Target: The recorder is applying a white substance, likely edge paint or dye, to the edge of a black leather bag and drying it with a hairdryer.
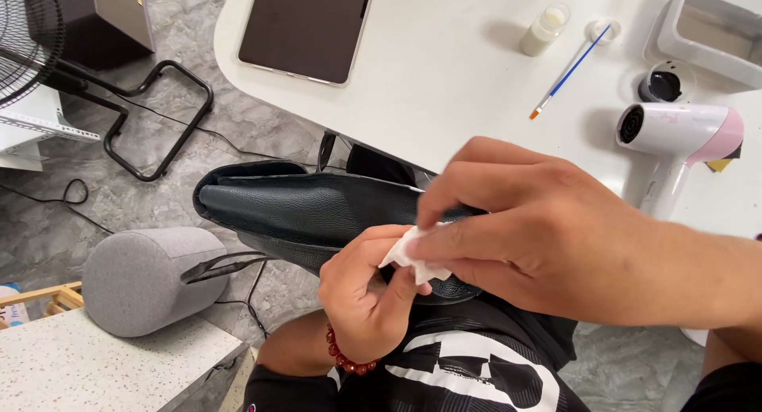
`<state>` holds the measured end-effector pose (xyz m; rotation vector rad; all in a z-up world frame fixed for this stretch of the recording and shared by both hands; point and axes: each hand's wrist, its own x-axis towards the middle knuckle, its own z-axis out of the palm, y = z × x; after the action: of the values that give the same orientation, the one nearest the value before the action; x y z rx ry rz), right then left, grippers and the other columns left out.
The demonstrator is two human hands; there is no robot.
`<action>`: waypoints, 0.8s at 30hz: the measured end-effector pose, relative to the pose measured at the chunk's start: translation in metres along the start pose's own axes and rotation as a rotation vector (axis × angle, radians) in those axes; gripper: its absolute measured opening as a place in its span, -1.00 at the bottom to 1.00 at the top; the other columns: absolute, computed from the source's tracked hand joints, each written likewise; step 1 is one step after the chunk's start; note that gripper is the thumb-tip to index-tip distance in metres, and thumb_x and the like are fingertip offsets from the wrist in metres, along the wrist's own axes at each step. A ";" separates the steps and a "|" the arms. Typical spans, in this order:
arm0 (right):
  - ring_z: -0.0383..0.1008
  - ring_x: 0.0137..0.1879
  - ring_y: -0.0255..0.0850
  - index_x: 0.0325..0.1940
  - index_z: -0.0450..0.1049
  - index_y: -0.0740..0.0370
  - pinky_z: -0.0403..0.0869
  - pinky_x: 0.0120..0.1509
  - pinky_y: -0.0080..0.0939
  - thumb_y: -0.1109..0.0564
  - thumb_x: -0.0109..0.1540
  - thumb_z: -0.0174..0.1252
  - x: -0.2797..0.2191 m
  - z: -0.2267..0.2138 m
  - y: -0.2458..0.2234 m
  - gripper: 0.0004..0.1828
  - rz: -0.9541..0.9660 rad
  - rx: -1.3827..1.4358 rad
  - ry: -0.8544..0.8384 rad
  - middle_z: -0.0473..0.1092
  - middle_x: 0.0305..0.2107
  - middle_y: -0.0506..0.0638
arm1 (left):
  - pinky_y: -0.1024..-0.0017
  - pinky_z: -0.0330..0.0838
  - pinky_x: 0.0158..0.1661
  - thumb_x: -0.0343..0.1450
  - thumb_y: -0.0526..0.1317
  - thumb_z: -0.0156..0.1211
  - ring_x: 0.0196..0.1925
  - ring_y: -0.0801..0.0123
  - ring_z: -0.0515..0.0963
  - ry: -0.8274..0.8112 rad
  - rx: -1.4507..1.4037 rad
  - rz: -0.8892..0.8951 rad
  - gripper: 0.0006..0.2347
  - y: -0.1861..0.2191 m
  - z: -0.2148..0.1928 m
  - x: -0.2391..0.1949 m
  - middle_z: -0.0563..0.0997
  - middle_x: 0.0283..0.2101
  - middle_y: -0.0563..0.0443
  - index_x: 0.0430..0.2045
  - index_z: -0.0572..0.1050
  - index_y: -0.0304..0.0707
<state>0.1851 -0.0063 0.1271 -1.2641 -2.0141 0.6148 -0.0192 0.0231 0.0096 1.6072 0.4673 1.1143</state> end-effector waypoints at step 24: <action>0.48 -0.11 -0.12 0.07 0.48 0.33 0.47 -0.13 -0.22 0.28 0.13 0.28 -0.054 -0.002 0.052 -0.58 0.058 -0.061 -0.122 0.42 -0.19 0.06 | 0.47 0.40 -0.39 0.35 -0.14 0.54 -0.40 0.39 0.66 -0.230 0.409 0.271 -0.76 0.004 0.001 0.014 0.70 -0.25 -0.05 -0.41 0.55 -0.25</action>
<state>0.2337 -0.0332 0.0768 -1.3543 -2.1157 0.6770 -0.0123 0.0320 0.0188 2.1819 0.3442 1.0575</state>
